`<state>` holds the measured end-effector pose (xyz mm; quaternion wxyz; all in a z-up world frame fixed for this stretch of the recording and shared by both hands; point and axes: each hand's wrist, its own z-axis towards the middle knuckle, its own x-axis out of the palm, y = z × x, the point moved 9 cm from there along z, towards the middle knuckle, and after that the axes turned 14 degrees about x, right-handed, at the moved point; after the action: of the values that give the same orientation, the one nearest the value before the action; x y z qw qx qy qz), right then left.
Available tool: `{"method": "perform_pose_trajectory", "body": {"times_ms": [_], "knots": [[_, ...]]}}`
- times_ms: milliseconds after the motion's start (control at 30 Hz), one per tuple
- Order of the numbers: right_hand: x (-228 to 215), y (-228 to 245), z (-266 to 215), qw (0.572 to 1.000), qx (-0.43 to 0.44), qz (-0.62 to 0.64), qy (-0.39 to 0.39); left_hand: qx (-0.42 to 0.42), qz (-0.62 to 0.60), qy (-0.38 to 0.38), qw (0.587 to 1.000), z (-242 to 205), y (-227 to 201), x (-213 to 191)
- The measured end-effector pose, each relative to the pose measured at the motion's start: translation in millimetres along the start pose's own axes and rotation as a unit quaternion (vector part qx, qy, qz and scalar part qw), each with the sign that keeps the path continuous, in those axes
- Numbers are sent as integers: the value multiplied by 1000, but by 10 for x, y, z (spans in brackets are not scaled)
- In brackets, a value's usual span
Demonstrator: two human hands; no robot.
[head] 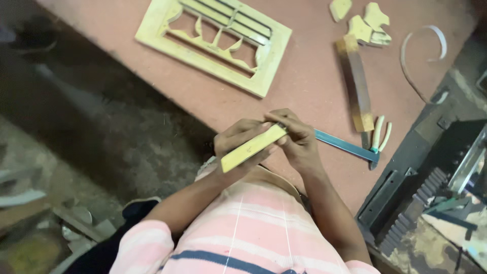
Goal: The person assembles small wooden pieces into a frame-like structure using a hammer, chisel, and pliers. They repeatedly position and strike the pieces, then fit them into a larger wooden template on the workbench.
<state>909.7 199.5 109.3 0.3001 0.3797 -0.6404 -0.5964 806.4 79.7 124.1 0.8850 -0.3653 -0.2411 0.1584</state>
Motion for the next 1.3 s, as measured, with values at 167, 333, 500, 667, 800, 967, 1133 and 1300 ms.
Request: {"method": "perform_pose_trajectory", "body": {"times_ms": [167, 333, 500, 667, 800, 967, 1133, 1300], "knots": [[14, 1, -25, 999, -41, -23, 15, 56, 56, 26, 997, 93, -142, -35], [-52, -10, -182, 995, -40, -71, -59, 25, -9, 58, 998, -35, -63, 10], [-103, -25, -403, 991, -54, -60, -111, -72, -148, 23, 986, -246, 171, 93], [-338, -54, -907, 967, -8, -173, -186, -122, -82, 90, 985, -386, 344, 201], [-612, -203, -1442, 910, 53, -306, -274, -19, 131, 302, 944, -440, 534, 542], [-816, -549, -1704, 861, 88, -382, -324, 133, 219, 451, 855, -665, 703, 1069], [-855, -723, -1822, 868, 100, -383, -300, 136, 291, 438, 839, -753, 659, 1075], [-887, -749, -1759, 870, 73, -409, -266, 17, 286, 407, 868, -732, 777, 906]]}}
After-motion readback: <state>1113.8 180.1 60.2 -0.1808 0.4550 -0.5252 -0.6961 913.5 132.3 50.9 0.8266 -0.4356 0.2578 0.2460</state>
